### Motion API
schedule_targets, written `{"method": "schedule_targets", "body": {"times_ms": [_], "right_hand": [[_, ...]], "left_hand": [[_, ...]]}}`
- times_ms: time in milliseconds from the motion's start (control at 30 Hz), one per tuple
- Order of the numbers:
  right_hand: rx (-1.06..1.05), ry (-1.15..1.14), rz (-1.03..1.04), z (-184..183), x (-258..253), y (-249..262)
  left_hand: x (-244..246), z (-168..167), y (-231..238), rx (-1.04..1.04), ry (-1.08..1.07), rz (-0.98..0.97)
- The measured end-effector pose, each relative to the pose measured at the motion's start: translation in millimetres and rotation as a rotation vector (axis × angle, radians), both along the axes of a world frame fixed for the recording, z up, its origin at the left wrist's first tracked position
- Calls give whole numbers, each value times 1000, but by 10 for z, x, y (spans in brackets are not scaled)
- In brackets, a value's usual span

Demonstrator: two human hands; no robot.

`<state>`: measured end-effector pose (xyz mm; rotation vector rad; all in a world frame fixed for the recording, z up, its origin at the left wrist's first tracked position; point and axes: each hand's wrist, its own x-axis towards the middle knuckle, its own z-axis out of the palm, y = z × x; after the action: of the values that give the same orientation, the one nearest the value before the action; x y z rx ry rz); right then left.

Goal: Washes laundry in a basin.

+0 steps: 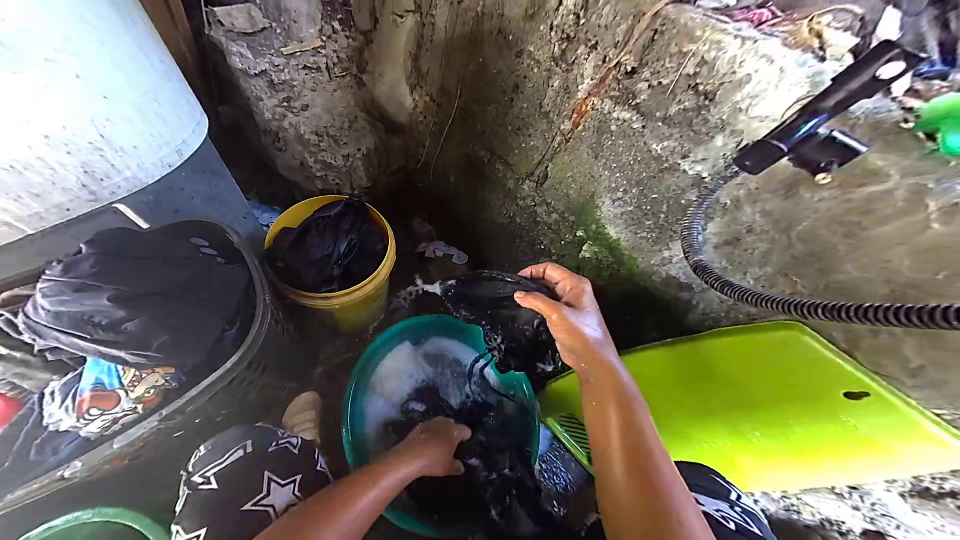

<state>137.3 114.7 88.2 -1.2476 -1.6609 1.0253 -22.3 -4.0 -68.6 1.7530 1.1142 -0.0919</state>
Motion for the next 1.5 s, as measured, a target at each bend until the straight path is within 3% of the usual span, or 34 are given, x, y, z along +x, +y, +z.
{"method": "schedule_targets", "body": {"times_ms": [133,267,367,533,667,767,900,1000,1100,1167,1233,1300,1367,1433,1500], "right_hand": [[-40,-264,78,-530,-159,190],[-260,-726,334,-1558,-278,349],[-462,-959,400,-2346,-355,229],[-623,-1020,592,-3459,-488,-93],[-621,-963,647,-3871,-83,83],[-789,-954,469,-3855,131,269],[-1013,-840,146,-3747,-513,118],[-971,-868,357,-3654,-1094,31],[-705,-985,675,-3712,-1012,44],[-706,-972,662,-3818,-733,109],[-782,-994,525,-3764,-586,236],[-789,-1032,447,-3526,-581,409],[-643,-940,542,-3084,-598,528],[-429,-731,628,-2376,-537,534],[-249,-521,635,-1659,-378,377]], "left_hand": [[-181,-163,157,-51,340,-120],[-318,-32,324,-28,352,-77],[-357,-41,285,-68,348,-84],[-416,-76,209,-172,322,-139],[-562,-112,206,-211,280,-121],[-718,-120,234,-241,287,-59],[-847,-174,247,-279,315,-30],[-871,-159,279,-284,316,-25],[-896,-142,327,-275,311,-9],[-957,-211,323,-274,287,45],[-1033,-374,315,-263,190,178],[-1041,-578,313,-224,8,448],[-911,-675,428,-211,-188,796],[-674,-747,640,-246,-434,1122],[-425,-893,818,-260,-581,1296]]}}
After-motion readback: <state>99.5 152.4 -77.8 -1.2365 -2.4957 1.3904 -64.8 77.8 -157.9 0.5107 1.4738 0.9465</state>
